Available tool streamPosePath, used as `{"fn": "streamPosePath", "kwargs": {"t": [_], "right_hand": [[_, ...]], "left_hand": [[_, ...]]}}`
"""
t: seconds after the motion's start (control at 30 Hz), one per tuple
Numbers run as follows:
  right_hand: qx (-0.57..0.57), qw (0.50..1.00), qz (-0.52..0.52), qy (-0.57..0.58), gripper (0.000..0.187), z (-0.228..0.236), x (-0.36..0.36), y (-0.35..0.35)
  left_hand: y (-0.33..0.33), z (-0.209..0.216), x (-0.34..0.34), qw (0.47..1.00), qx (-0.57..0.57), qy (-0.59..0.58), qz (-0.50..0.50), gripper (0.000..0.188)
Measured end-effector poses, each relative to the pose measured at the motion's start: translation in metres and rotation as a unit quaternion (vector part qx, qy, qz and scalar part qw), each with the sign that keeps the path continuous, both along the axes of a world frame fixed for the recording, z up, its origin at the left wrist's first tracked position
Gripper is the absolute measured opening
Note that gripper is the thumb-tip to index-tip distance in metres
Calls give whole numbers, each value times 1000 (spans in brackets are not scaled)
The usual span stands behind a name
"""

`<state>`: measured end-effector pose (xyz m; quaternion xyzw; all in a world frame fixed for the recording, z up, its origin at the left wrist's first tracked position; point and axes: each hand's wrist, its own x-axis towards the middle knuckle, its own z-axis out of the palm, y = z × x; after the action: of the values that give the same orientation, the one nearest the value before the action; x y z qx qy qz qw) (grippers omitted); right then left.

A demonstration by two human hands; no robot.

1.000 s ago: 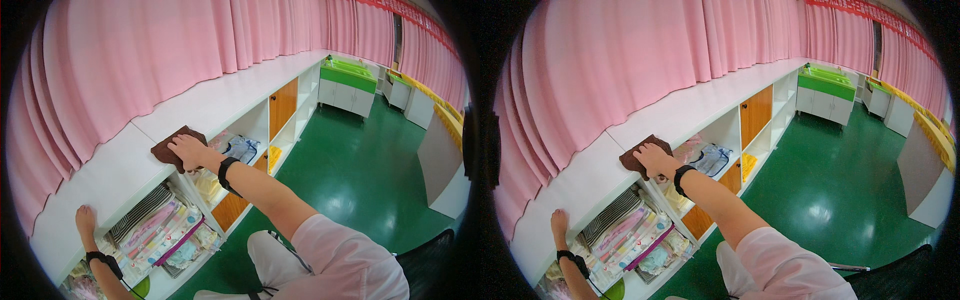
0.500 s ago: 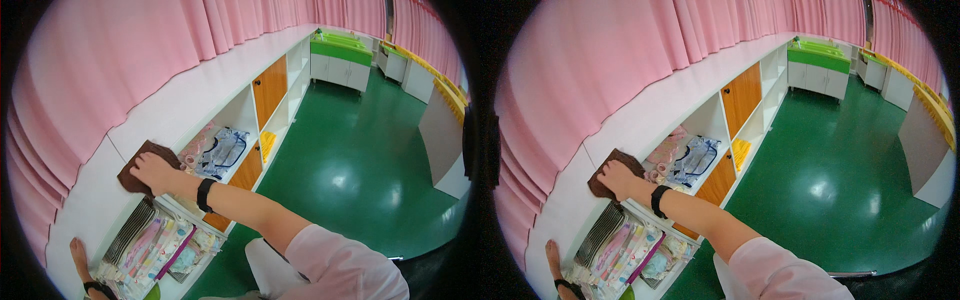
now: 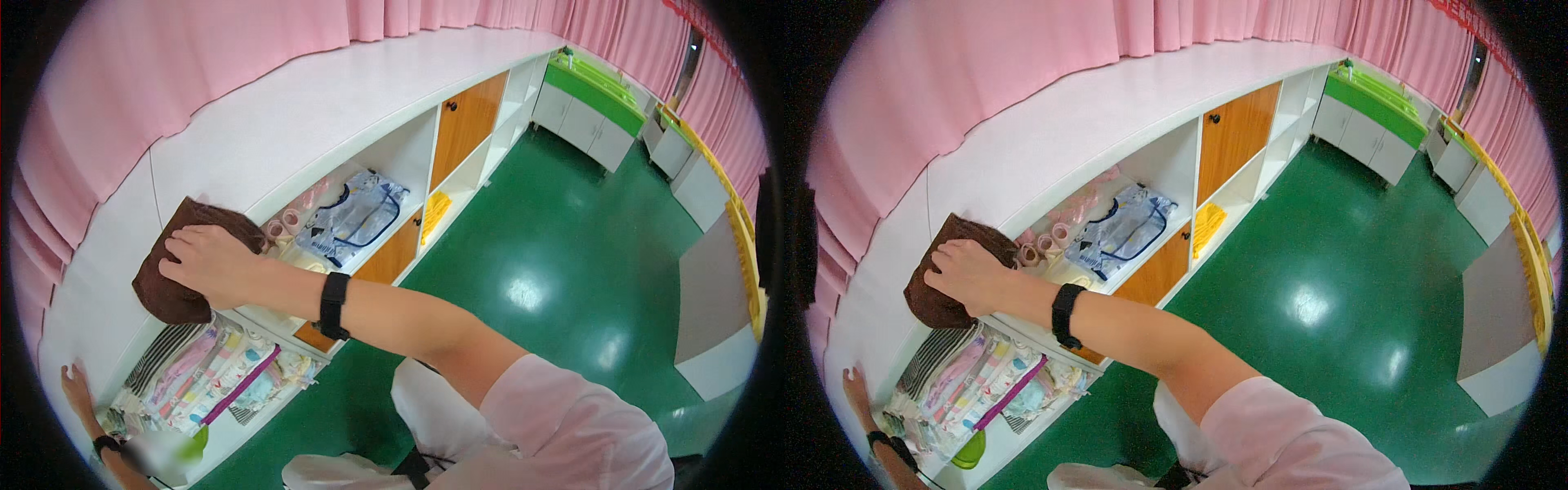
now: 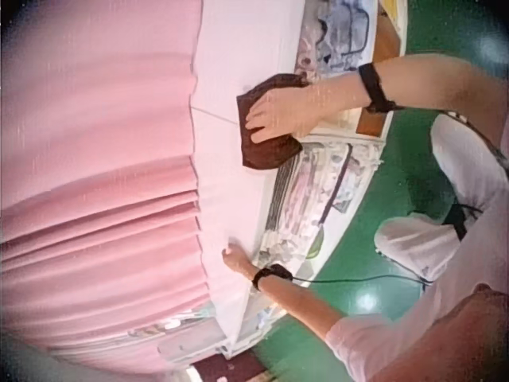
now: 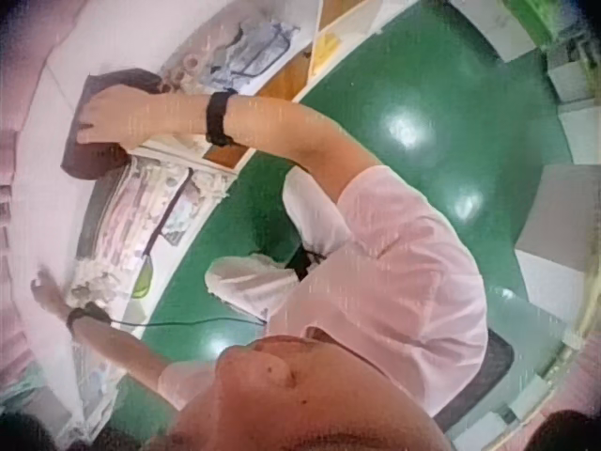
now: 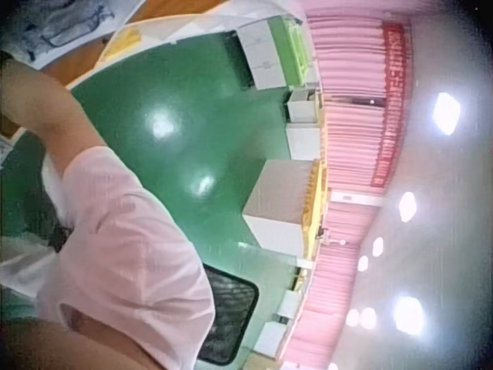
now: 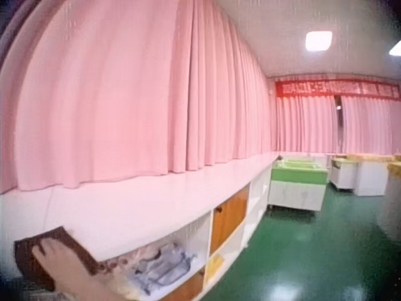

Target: Wring out a cloth and wipe down the tops of cabinets and shelving units.

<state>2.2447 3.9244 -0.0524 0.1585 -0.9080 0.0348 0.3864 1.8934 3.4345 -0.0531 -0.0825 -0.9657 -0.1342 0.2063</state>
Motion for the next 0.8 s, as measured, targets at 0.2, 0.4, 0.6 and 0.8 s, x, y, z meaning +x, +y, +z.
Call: {"fn": "streamPosePath", "kwargs": {"t": [0.2, 0.4, 0.6, 0.8], "right_hand": [[-29, 999, 10, -7, 60, -8, -1, -11], [-26, 999, -5, -20, 69, 3, -6, -22], [0, 991, -132, 22, 49, -17, 5, 15], [-5, 985, -142, 96, 24, -23, 53, 136]], "left_hand": [[11, -22, 3, 994, -104, 2, -34, 50], [26, -18, 28, 955, -262, -24, -139, 48], [298, 9, 186, 930, -117, -104, -331, 52], [273, -1, 201, 966, -111, -40, -232, 52]]}}
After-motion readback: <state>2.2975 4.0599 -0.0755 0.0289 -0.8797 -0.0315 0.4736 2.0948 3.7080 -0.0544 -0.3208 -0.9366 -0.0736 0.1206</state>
